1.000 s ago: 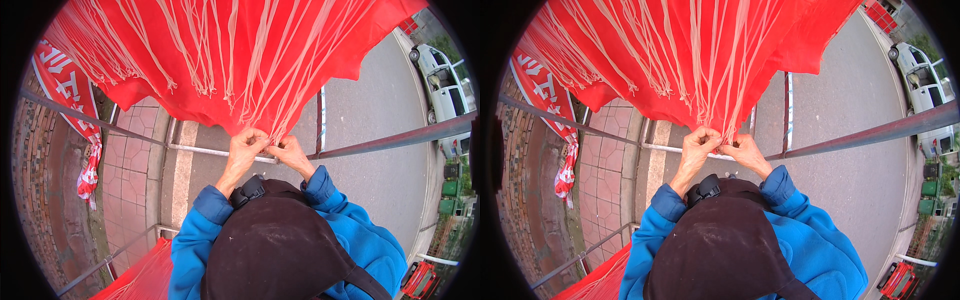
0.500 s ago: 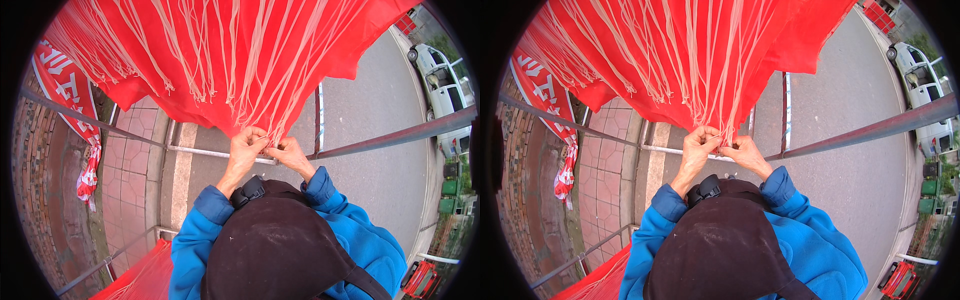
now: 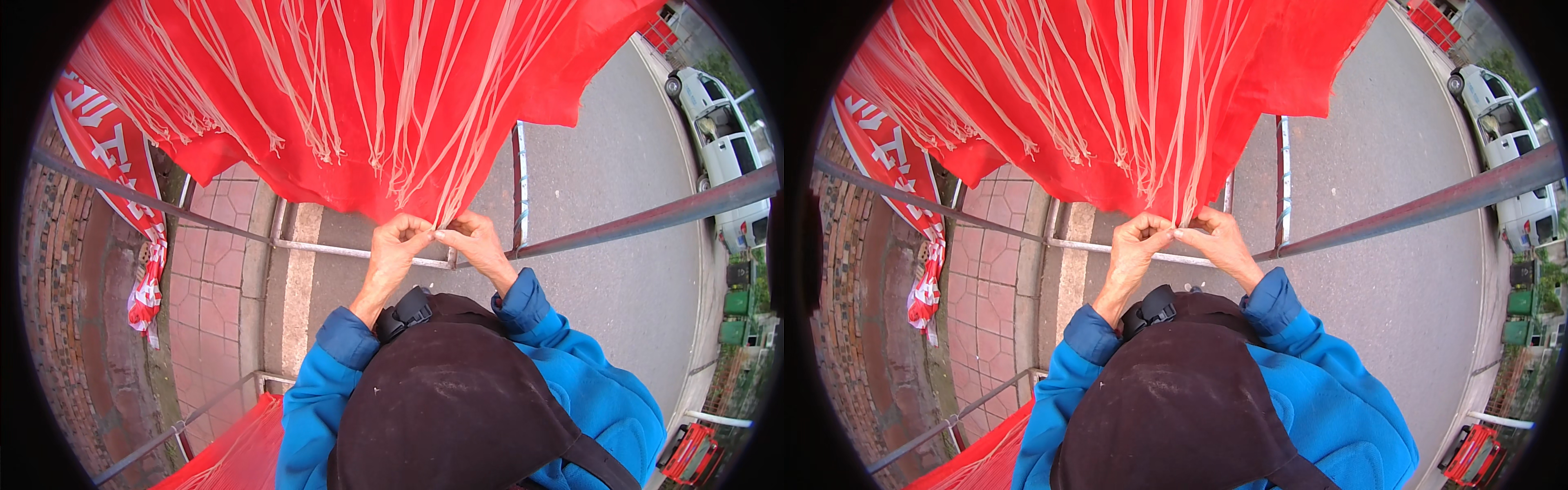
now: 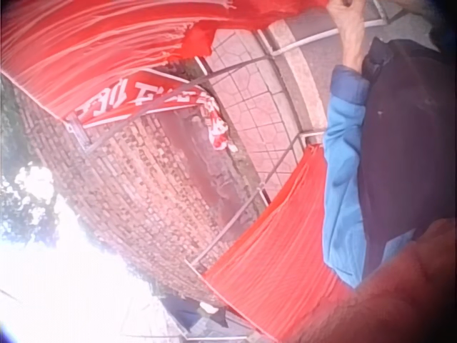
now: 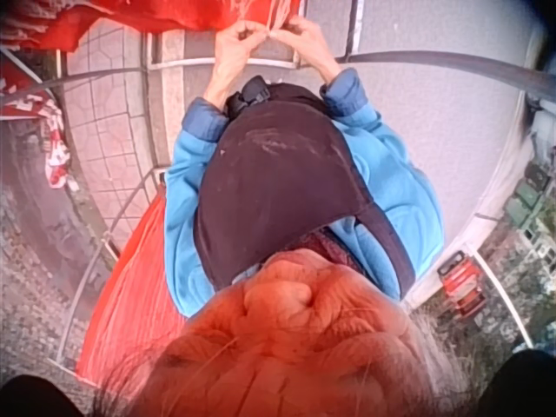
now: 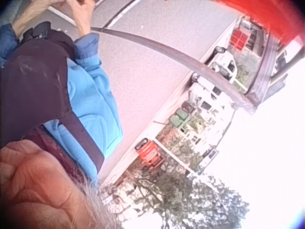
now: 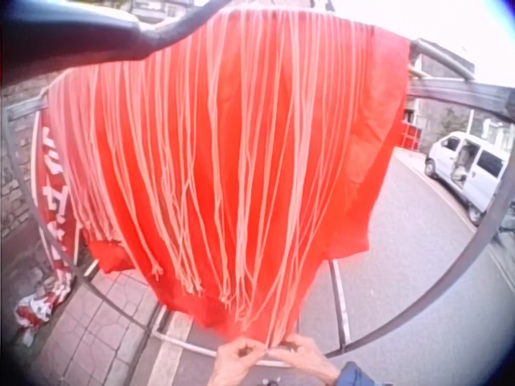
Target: The person ties white strings to secure a red banner onto a metal frame, then folds the banner and inserts bamboo poles into the top edge to support it. The work is done by hand on a sidewalk next to a brick wall.
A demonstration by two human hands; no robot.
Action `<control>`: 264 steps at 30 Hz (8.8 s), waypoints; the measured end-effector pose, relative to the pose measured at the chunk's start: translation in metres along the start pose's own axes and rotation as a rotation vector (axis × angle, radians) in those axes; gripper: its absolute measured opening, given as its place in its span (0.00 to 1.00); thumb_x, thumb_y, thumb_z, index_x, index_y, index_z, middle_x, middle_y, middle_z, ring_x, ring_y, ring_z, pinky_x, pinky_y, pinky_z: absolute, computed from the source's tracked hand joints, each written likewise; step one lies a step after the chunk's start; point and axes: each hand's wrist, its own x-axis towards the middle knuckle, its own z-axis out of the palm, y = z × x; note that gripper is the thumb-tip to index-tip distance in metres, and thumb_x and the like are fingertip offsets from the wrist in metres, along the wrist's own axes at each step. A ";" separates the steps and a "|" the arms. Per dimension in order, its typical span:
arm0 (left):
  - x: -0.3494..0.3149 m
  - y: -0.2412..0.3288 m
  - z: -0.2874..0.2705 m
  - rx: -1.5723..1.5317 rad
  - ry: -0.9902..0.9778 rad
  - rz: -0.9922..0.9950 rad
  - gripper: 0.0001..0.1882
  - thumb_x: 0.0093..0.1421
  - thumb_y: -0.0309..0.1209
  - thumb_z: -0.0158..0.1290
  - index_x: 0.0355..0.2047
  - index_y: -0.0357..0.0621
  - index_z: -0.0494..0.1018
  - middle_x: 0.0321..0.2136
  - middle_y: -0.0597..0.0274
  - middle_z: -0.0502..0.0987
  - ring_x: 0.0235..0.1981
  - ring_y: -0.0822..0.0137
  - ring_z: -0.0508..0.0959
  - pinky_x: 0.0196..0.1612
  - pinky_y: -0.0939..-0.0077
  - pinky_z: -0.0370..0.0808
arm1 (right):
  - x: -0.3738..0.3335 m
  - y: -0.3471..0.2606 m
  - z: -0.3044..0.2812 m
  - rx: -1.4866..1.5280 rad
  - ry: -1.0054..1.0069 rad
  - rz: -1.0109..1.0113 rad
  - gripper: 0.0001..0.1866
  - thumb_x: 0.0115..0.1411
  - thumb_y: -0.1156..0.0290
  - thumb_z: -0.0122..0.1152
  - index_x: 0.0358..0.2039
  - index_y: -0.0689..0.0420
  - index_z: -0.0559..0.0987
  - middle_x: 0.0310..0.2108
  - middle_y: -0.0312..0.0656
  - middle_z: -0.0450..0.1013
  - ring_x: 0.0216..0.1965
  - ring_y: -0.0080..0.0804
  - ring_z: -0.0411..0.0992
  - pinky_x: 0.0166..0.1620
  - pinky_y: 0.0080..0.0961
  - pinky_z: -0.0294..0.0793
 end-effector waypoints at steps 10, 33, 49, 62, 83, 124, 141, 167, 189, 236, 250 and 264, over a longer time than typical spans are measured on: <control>-0.002 -0.001 0.001 0.097 0.042 0.023 0.03 0.55 0.24 0.61 0.29 0.39 0.77 0.22 0.72 0.76 0.24 0.84 0.70 0.28 0.87 0.67 | 0.001 0.000 0.007 0.057 0.067 0.002 0.14 0.58 0.76 0.62 0.45 0.62 0.78 0.40 0.38 0.77 0.42 0.22 0.73 0.48 0.24 0.72; -0.003 -0.005 0.010 0.047 0.074 -0.006 0.03 0.56 0.23 0.60 0.30 0.37 0.77 0.23 0.69 0.77 0.25 0.82 0.73 0.29 0.87 0.69 | 0.002 0.001 -0.002 -0.022 0.033 -0.004 0.13 0.59 0.74 0.61 0.44 0.63 0.77 0.38 0.38 0.77 0.40 0.22 0.73 0.47 0.24 0.72; 0.005 -0.008 0.034 -0.023 0.082 0.022 0.03 0.57 0.23 0.59 0.31 0.37 0.76 0.26 0.69 0.78 0.27 0.82 0.74 0.30 0.87 0.69 | 0.007 -0.006 -0.024 -0.033 0.006 -0.051 0.13 0.57 0.74 0.61 0.43 0.64 0.79 0.35 0.37 0.78 0.36 0.20 0.73 0.42 0.22 0.74; 0.013 -0.013 0.033 -0.030 0.050 0.009 0.03 0.56 0.22 0.58 0.31 0.38 0.75 0.26 0.62 0.79 0.24 0.77 0.74 0.29 0.83 0.70 | 0.006 -0.004 -0.035 -0.129 0.024 -0.133 0.11 0.57 0.70 0.63 0.37 0.65 0.80 0.30 0.38 0.78 0.32 0.19 0.72 0.38 0.22 0.73; -0.022 0.036 -0.083 -0.153 0.047 0.102 0.04 0.60 0.26 0.55 0.33 0.41 0.71 0.25 0.57 0.79 0.21 0.77 0.70 0.27 0.83 0.66 | -0.022 -0.008 -0.036 -0.184 0.403 -0.049 0.07 0.59 0.72 0.62 0.31 0.64 0.78 0.25 0.32 0.72 0.26 0.14 0.66 0.29 0.15 0.65; -0.072 -0.019 0.050 0.037 0.379 0.316 0.03 0.60 0.26 0.55 0.31 0.41 0.71 0.22 0.63 0.78 0.16 0.83 0.66 0.19 0.90 0.59 | -0.032 -0.005 -0.055 0.010 -0.122 -0.048 0.07 0.59 0.72 0.59 0.30 0.64 0.77 0.24 0.36 0.74 0.25 0.17 0.72 0.29 0.16 0.72; -0.059 -0.022 0.073 0.069 0.205 0.129 0.09 0.55 0.20 0.58 0.37 0.36 0.74 0.27 0.65 0.78 0.26 0.78 0.76 0.30 0.87 0.71 | -0.044 -0.008 -0.039 0.065 -0.246 -0.017 0.12 0.62 0.73 0.58 0.43 0.66 0.77 0.35 0.38 0.77 0.36 0.20 0.72 0.39 0.19 0.73; -0.049 -0.017 0.057 -0.024 0.213 0.132 0.04 0.57 0.21 0.57 0.34 0.38 0.74 0.24 0.65 0.79 0.19 0.82 0.69 0.22 0.89 0.62 | -0.044 0.005 -0.045 0.030 0.026 -0.016 0.08 0.61 0.74 0.58 0.37 0.67 0.77 0.29 0.40 0.78 0.32 0.23 0.76 0.38 0.21 0.75; -0.044 0.020 -0.045 0.021 -0.020 -0.018 0.11 0.59 0.22 0.54 0.43 0.38 0.74 0.28 0.65 0.78 0.20 0.82 0.69 0.23 0.88 0.64 | -0.050 -0.001 0.002 0.046 0.238 0.012 0.07 0.62 0.76 0.55 0.37 0.66 0.77 0.31 0.42 0.79 0.34 0.25 0.77 0.39 0.22 0.75; -0.036 -0.001 -0.001 0.088 -0.093 -0.090 0.08 0.52 0.22 0.60 0.34 0.38 0.76 0.23 0.71 0.76 0.24 0.82 0.72 0.28 0.86 0.69 | -0.045 0.007 0.015 0.033 0.072 0.132 0.08 0.61 0.72 0.59 0.37 0.64 0.78 0.30 0.41 0.78 0.31 0.24 0.76 0.35 0.20 0.76; -0.027 -0.006 -0.026 0.096 -0.004 -0.149 0.03 0.53 0.23 0.60 0.28 0.41 0.76 0.19 0.73 0.73 0.19 0.82 0.68 0.22 0.86 0.63 | -0.032 0.021 0.006 0.117 0.117 0.123 0.06 0.60 0.78 0.58 0.37 0.66 0.76 0.28 0.42 0.77 0.30 0.25 0.76 0.36 0.22 0.77; -0.028 0.003 -0.046 0.096 0.181 -0.071 0.04 0.54 0.23 0.60 0.29 0.42 0.76 0.18 0.75 0.72 0.18 0.85 0.66 0.21 0.88 0.61 | -0.012 0.027 -0.053 0.047 0.338 0.037 0.05 0.61 0.77 0.57 0.36 0.64 0.76 0.26 0.44 0.77 0.26 0.30 0.77 0.32 0.23 0.77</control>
